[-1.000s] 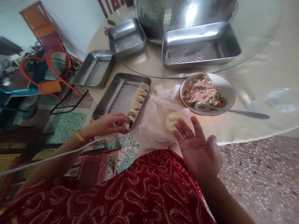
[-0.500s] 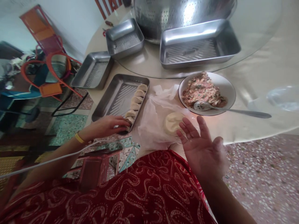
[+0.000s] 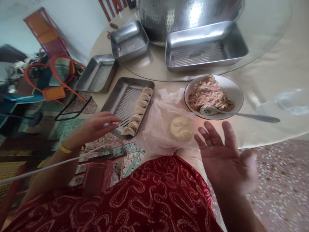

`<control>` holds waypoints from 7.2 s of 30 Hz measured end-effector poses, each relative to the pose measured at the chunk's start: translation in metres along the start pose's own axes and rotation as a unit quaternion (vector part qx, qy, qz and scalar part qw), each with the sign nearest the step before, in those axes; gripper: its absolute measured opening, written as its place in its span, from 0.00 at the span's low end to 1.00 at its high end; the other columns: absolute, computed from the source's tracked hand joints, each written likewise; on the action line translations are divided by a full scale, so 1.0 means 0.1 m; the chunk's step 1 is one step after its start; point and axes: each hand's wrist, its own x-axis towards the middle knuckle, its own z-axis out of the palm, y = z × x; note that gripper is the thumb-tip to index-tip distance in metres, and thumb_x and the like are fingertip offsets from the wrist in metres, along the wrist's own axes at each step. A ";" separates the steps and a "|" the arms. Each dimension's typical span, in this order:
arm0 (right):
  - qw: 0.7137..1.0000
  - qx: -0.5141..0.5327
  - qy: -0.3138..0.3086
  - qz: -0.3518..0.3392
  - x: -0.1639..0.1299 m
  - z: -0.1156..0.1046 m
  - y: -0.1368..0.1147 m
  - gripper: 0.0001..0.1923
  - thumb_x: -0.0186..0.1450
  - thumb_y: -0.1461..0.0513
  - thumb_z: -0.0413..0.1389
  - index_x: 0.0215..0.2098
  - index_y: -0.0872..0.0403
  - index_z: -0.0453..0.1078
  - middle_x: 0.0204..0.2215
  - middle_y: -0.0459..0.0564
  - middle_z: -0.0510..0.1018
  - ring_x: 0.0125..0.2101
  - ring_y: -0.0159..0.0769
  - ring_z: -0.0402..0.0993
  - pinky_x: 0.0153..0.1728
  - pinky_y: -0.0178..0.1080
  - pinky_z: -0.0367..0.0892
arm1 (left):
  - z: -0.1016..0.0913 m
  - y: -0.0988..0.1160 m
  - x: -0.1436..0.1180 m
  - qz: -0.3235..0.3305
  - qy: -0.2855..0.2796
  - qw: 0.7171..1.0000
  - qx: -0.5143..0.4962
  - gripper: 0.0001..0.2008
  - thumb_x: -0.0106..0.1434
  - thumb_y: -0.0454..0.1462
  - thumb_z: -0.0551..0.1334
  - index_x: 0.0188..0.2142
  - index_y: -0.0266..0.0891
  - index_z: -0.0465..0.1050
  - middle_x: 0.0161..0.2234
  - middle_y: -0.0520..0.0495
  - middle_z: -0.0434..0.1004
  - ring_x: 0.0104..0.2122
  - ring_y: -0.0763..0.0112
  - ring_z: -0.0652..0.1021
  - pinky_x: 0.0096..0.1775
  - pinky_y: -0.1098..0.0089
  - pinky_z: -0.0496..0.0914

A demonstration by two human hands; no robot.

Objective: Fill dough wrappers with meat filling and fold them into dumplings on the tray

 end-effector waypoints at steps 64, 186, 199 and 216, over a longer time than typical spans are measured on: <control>0.630 -0.668 -0.097 -0.385 0.26 -0.46 0.61 0.18 0.67 0.62 0.50 0.53 0.49 0.72 0.63 0.59 0.64 0.63 0.57 0.55 0.61 0.65 0.51 | 0.77 1.41 1.46 -0.029 0.031 0.982 -0.185 0.11 0.60 0.37 0.54 0.27 0.35 0.72 0.25 0.50 0.73 0.27 0.72 0.68 0.32 0.70 0.62; 0.547 -0.584 -0.075 -0.595 -0.04 -0.25 -0.10 0.09 0.61 0.61 0.59 0.40 0.41 0.75 0.52 0.46 0.73 0.57 0.49 0.64 0.59 0.59 0.62 | 0.74 2.31 1.39 -0.041 0.014 0.333 -0.942 0.31 0.66 0.59 0.44 0.59 0.48 0.64 0.61 0.45 0.68 0.58 0.56 0.71 0.51 0.55 0.72; 0.544 -0.586 -0.124 -0.587 -0.03 -0.31 -0.17 0.10 0.62 0.60 0.58 0.42 0.42 0.76 0.58 0.42 0.67 0.60 0.49 0.61 0.62 0.58 0.57 | 0.70 2.32 1.37 -0.031 0.013 0.240 -0.970 0.28 0.67 0.57 0.45 0.50 0.46 0.74 0.57 0.44 0.73 0.57 0.54 0.72 0.50 0.52 0.73; 0.540 -0.567 -0.142 -0.605 0.03 -0.35 -0.15 0.11 0.59 0.61 0.61 0.40 0.43 0.74 0.59 0.41 0.68 0.60 0.47 0.61 0.63 0.56 0.56 | 0.75 2.27 1.37 -0.017 -0.009 0.215 -0.976 0.28 0.66 0.58 0.47 0.56 0.50 0.70 0.59 0.45 0.71 0.61 0.52 0.68 0.49 0.54 0.74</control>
